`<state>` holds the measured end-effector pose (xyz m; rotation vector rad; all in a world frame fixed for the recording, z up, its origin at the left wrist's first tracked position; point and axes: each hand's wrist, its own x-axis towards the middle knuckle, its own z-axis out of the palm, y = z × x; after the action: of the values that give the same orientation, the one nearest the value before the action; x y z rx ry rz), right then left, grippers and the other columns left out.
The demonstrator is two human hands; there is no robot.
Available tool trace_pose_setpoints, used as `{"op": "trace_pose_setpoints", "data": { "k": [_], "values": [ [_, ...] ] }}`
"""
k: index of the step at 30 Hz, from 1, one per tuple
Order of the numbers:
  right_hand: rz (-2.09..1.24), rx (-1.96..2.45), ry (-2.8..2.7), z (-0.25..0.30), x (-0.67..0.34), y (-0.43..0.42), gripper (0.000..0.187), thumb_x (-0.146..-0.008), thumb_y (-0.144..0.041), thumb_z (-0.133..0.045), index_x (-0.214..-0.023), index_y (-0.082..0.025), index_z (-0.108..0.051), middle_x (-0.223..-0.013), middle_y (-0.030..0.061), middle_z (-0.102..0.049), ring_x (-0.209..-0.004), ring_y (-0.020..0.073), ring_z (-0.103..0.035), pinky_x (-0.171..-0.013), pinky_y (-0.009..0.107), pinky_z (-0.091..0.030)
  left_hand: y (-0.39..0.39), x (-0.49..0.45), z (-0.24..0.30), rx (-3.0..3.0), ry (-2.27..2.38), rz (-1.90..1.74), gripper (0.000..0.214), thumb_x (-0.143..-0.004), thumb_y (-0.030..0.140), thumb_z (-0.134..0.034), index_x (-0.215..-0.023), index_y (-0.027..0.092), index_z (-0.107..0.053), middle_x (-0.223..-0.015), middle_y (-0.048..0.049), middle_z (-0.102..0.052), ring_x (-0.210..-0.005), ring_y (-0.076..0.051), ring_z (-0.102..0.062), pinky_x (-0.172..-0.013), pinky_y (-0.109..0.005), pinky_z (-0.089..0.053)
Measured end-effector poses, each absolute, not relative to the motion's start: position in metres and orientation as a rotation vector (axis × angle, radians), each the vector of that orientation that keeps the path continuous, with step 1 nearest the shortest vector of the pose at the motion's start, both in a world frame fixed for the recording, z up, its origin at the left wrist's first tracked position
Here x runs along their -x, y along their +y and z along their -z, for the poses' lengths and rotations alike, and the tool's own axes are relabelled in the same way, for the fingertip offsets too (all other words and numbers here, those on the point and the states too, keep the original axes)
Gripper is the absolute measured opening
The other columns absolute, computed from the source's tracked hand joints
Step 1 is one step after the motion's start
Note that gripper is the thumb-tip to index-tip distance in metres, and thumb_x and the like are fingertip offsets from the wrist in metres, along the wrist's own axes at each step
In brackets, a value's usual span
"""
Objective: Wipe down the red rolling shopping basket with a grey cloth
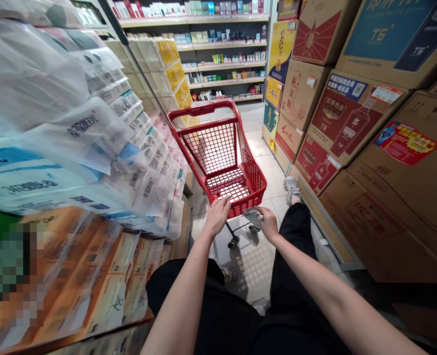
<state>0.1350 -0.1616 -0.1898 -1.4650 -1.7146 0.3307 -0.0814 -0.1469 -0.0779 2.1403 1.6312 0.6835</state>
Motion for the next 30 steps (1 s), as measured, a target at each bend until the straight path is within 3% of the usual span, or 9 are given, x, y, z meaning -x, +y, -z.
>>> {"op": "trace_pose_setpoints", "data": {
  "k": [5, 11, 21, 30],
  "values": [
    [-0.315, 1.440, -1.591, 0.182, -0.127, -0.168, 0.030, -0.077, -0.011, -0.044, -0.103, -0.017, -0.056, -0.098, 0.0068, -0.060, -0.092, 0.0187, -0.057, -0.082, 0.030, -0.046, -0.146, 0.083, 0.080, -2.144, 1.637, -0.684, 0.049, -0.094, 0.047, -0.019, -0.128, 0.026, -0.046, -0.117, -0.0040, -0.059, -0.110, -0.020, -0.047, -0.097, -0.039, -0.033],
    [-0.217, 1.492, -1.719, 0.162, -0.106, -0.158, 0.039, -0.075, -0.006, -0.043, -0.110, -0.018, -0.055, -0.102, 0.0081, -0.057, -0.095, 0.0185, -0.056, -0.083, 0.028, -0.046, -0.143, 0.081, 0.082, -2.144, 1.636, -0.689, 0.048, -0.094, 0.048, -0.020, -0.128, 0.027, -0.047, -0.117, -0.0027, -0.059, -0.110, -0.020, -0.047, -0.096, -0.039, -0.034],
    [-0.299, 1.408, -1.899, 0.179, -0.140, -0.171, 0.040, -0.072, -0.002, -0.047, -0.104, -0.021, -0.061, -0.091, 0.0031, -0.059, -0.083, 0.0147, -0.059, -0.076, 0.023, -0.047, -0.144, 0.089, 0.078, -2.115, 1.654, -0.684, 0.049, -0.093, 0.047, -0.021, -0.129, 0.026, -0.047, -0.116, -0.0044, -0.059, -0.110, -0.020, -0.047, -0.102, -0.040, -0.031],
    [-0.210, 1.475, -1.926, 0.161, -0.114, -0.153, 0.044, -0.073, -0.003, -0.048, -0.113, -0.021, -0.057, -0.103, 0.0069, -0.061, -0.094, 0.0178, -0.057, -0.078, 0.025, -0.046, -0.143, 0.085, 0.079, -2.096, 1.676, -0.691, 0.049, -0.093, 0.048, -0.021, -0.128, 0.027, -0.048, -0.116, -0.0037, -0.059, -0.112, -0.021, -0.046, -0.100, -0.040, -0.032]
  ]
}}
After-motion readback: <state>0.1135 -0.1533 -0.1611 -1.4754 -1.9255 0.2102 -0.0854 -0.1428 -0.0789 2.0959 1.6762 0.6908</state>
